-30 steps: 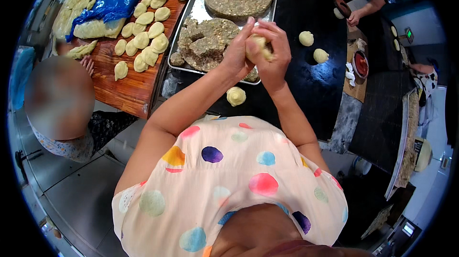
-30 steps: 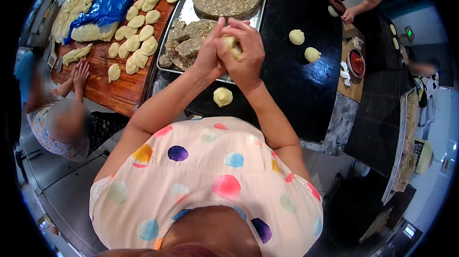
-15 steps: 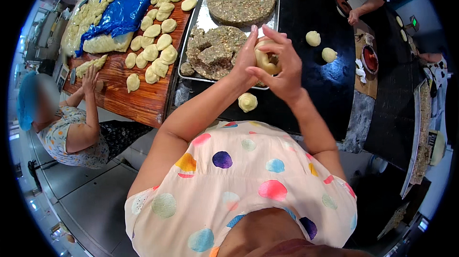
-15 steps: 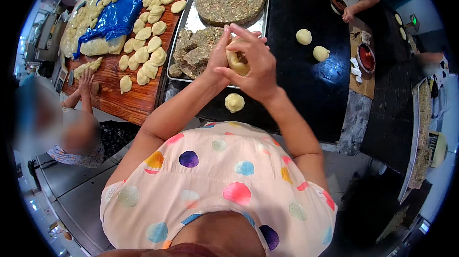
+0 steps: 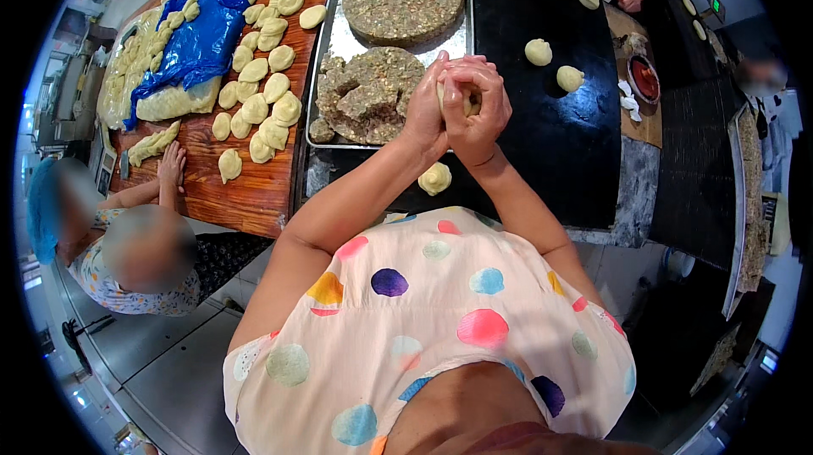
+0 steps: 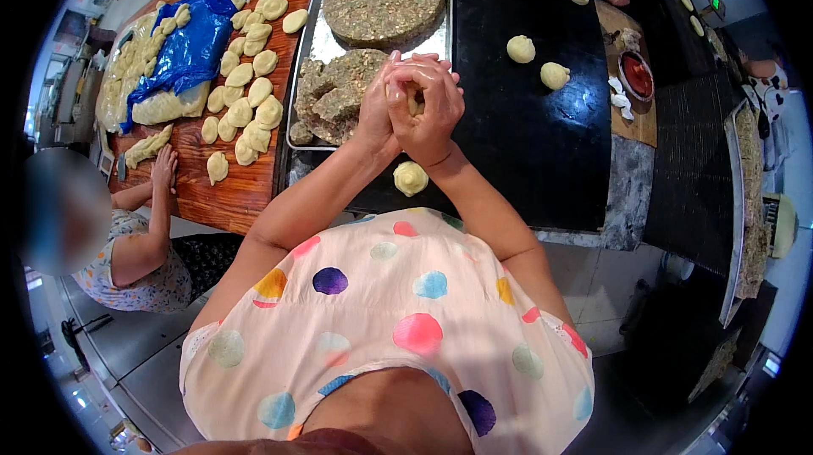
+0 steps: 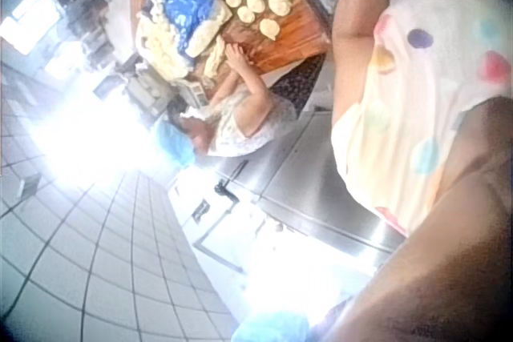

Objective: The person flattens small dough pieces, scoops a grainy filling from a tray, and encloses it within the dough to form round pastries. The finished items are placed on a black countertop. Another person is visible in the background preparing dough.

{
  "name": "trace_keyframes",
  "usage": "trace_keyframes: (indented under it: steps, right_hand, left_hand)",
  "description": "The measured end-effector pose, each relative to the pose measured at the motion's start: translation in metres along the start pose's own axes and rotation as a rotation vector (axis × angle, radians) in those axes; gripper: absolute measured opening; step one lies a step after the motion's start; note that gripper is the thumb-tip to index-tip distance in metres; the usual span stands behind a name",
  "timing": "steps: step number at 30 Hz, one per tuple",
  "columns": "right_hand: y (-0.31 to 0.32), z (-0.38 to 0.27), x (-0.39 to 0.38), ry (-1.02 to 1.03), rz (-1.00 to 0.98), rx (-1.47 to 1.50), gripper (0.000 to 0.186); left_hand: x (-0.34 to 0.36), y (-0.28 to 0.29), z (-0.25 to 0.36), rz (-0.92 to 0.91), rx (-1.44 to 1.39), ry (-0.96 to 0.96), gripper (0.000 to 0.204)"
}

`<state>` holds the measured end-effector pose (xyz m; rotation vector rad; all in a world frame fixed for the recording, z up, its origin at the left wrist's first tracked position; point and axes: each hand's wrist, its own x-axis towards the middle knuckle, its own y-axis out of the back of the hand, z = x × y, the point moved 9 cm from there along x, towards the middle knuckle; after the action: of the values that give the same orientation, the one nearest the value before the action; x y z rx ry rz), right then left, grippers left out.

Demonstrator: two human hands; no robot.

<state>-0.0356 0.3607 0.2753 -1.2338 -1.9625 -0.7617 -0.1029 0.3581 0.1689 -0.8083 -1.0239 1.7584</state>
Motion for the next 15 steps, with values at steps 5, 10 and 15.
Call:
trace_keyframes:
  steps: [5, 10, 15]
  right_hand:
    - [-0.006, -0.010, 0.014, 0.101, -0.363, 0.054, 0.030]
    - [-0.001, -0.004, 0.005, 0.171, -0.324, 0.134, 0.023]
    - [-0.004, 0.016, -0.027, -0.021, -0.061, -0.037, 0.012]
  left_hand:
    - [-0.010, 0.005, 0.010, 0.128, 0.059, 0.175, 0.043]
    - [0.001, 0.013, -0.011, -0.022, -0.100, 0.331, 0.054]
    - [-0.014, 0.008, -0.002, 0.119, -0.052, 0.018, 0.041]
